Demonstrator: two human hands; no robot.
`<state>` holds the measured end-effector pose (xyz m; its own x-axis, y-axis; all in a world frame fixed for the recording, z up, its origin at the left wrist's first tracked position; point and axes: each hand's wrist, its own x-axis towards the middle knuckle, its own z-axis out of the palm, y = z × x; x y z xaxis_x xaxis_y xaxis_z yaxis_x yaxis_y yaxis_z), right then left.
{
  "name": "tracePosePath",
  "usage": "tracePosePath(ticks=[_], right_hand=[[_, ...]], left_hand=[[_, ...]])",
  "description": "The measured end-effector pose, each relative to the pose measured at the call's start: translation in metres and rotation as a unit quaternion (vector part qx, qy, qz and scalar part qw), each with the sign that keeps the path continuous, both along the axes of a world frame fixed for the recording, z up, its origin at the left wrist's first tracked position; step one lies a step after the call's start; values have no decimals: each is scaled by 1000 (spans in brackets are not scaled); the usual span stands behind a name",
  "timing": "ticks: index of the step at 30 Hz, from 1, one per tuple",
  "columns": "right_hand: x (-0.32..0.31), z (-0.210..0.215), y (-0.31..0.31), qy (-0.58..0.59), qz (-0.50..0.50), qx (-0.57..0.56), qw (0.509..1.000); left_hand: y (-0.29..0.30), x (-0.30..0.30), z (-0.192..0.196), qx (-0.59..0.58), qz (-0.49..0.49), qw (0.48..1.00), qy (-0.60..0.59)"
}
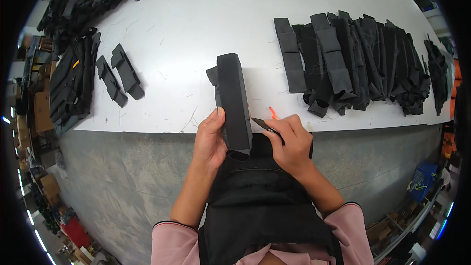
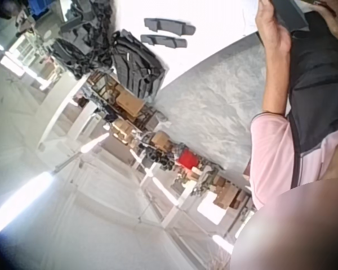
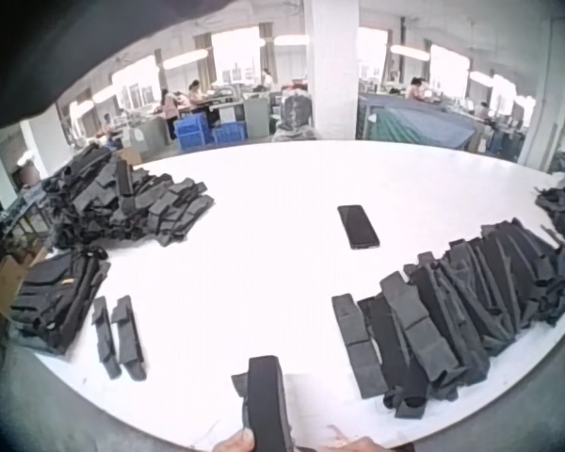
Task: The person is using a pair of snips or small scissors to trim loose threads and clean the edges of fabric straps or sleeve-like components at a factory workbench.
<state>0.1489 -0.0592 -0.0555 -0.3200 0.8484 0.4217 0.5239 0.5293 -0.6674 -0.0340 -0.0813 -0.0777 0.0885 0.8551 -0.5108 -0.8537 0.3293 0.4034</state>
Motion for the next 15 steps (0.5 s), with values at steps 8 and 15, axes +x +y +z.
tracePosePath(ticks=[8,15], right_hand=[[-2,4,-3,-12,-1,-27,1000],[-10,6,0,84,10,-156,984]], left_hand=[[2,1,3,-8,-15,999,30],[-3,-3,1,-28,2,1000,11]])
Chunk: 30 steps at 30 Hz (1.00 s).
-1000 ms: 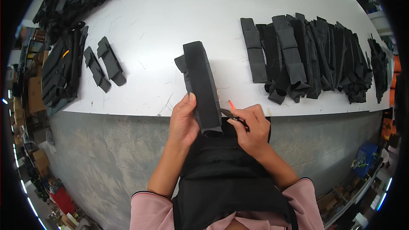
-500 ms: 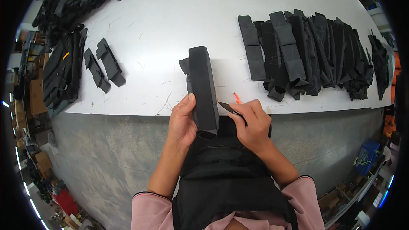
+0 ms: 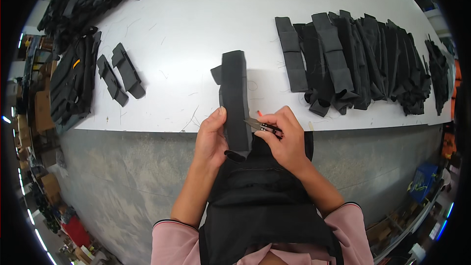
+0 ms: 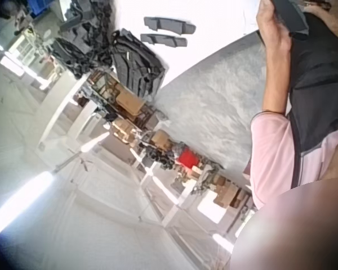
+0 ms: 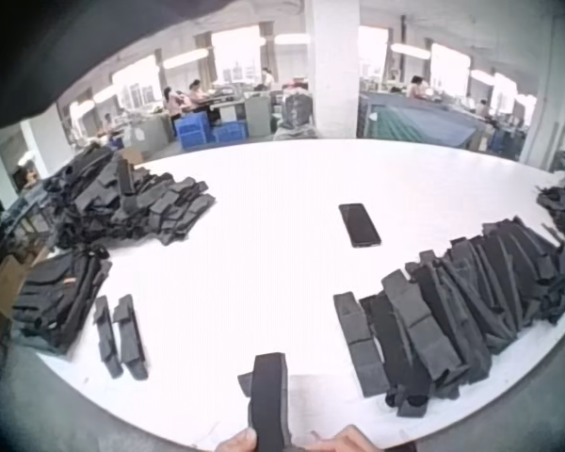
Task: The person is using a pair of snips or small scissors to trim loose threads and clean the edges of fabric straps or sleeve-like components at a factory workbench.
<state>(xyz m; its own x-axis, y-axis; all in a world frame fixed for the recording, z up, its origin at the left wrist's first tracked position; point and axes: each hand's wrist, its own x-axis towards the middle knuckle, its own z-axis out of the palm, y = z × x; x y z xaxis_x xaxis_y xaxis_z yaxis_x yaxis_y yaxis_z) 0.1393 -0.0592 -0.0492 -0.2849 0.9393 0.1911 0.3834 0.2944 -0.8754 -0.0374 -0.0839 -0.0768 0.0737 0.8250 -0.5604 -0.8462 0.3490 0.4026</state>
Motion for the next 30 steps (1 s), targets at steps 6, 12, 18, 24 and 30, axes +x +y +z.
tracePosePath(ticks=[6,12,18,24,30], right_hand=[[-18,3,6,191,-7,-160,968],[-31,-9,-15,79,16,-34,996],[-39,-15,-10,88,30,56,994],[-39,-9,-5,84,49,91,991],[-39,-8,-8,77,39,108,990]], left_hand=[[2,9,-5,0,27,999,-38],[-2,22,-36,163,-2,977,-136],[-3,27,-32,218,-70,973,3],[-2,29,-27,319,-151,847,398],[-1,32,-47,349,-204,814,417]])
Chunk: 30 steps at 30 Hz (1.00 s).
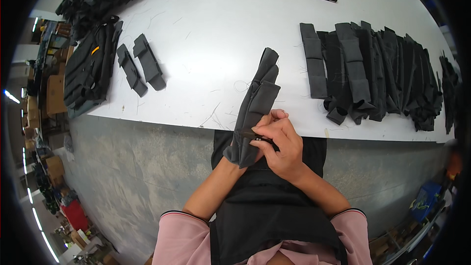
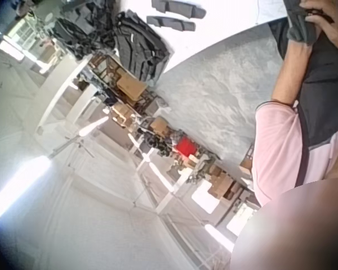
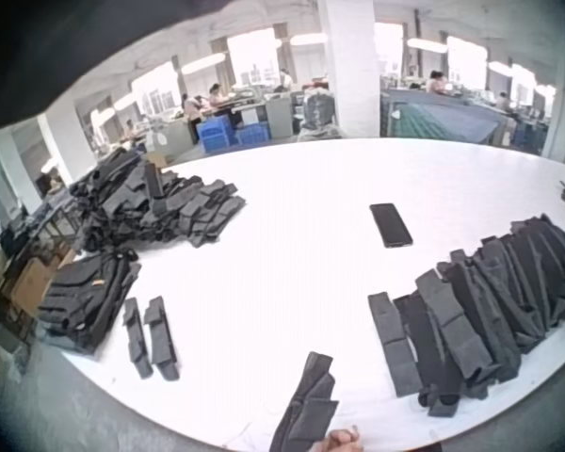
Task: The person is using a pair of snips or small scissors to trim loose threads and clean the edges of fabric straps or sleeve-like components at a factory workbench.
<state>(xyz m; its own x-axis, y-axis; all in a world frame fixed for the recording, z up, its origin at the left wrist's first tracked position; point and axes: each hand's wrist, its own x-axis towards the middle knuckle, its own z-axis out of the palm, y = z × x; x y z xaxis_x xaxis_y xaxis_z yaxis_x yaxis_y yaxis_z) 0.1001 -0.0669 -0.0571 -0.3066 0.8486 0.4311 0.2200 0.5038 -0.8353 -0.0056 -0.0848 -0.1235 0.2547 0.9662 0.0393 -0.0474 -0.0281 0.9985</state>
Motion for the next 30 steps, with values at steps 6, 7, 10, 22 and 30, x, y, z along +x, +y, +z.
tracePosePath(ticks=[6,7,10,22,30], right_hand=[[4,1,1,2,11,-11,1000],[3,1,1,2,10,-11,1000],[1,1,0,-2,13,12,1000],[7,4,11,157,45,-371,914],[27,-6,-8,124,88,-396,906]], left_hand=[[-1,8,3,-102,40,955,-275],[-1,8,0,-146,52,924,-350],[0,4,-4,-181,58,907,-377],[-5,-6,55,-277,217,894,-278],[10,-17,66,-242,61,912,-326]])
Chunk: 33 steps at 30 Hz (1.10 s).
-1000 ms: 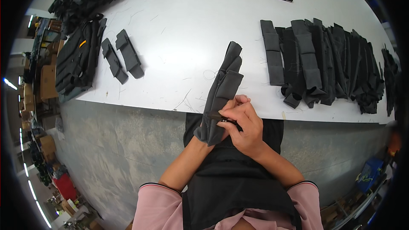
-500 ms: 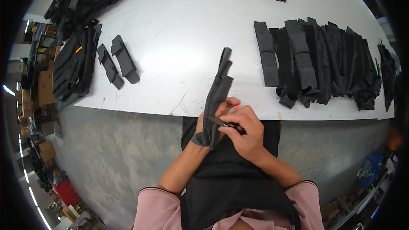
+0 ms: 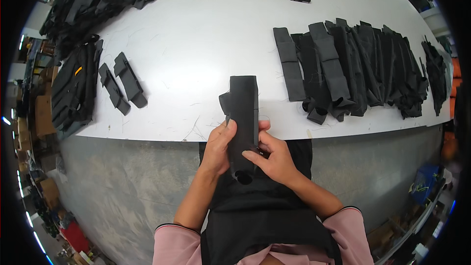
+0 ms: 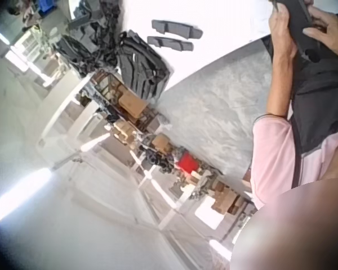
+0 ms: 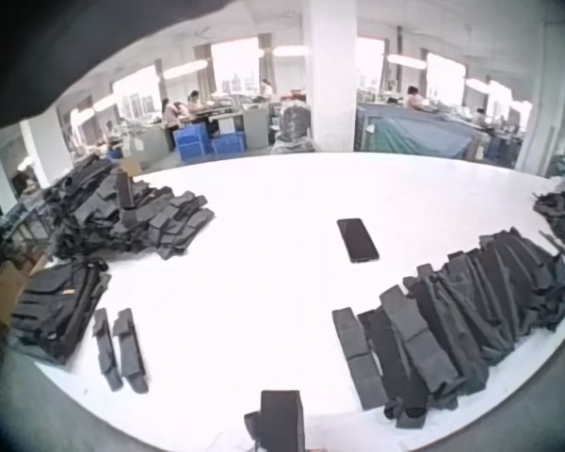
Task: The person is using a pair of snips or small scissors to trim loose threads and clean the edges of fabric straps or sleeve-like components at a factory workbench.
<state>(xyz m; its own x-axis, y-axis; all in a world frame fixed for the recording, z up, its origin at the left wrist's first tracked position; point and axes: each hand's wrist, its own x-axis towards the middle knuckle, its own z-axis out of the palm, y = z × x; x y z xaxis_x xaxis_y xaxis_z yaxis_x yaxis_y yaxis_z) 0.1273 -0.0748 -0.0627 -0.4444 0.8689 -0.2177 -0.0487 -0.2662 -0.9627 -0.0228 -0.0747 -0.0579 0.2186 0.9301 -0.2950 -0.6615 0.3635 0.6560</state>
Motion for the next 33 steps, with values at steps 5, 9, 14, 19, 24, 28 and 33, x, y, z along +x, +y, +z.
tracePosePath(ticks=[5,9,14,19,24,28,33], right_hand=[[22,28,7,-245,-108,313,911],[24,26,28,-300,-124,411,852],[21,19,36,-278,-125,404,862],[23,18,36,-288,-103,409,860],[23,12,33,-273,-108,400,868],[23,10,27,-244,-127,360,891],[23,18,23,-236,-152,325,903]], left_hand=[[0,-7,-4,-26,14,1000,6],[-1,0,7,-64,12,998,14],[-2,2,11,-69,32,996,47],[-5,0,11,-88,19,993,76],[-7,-2,6,-83,8,995,58],[-7,-2,7,-91,-2,994,65],[-8,-5,9,-95,-3,993,69]])
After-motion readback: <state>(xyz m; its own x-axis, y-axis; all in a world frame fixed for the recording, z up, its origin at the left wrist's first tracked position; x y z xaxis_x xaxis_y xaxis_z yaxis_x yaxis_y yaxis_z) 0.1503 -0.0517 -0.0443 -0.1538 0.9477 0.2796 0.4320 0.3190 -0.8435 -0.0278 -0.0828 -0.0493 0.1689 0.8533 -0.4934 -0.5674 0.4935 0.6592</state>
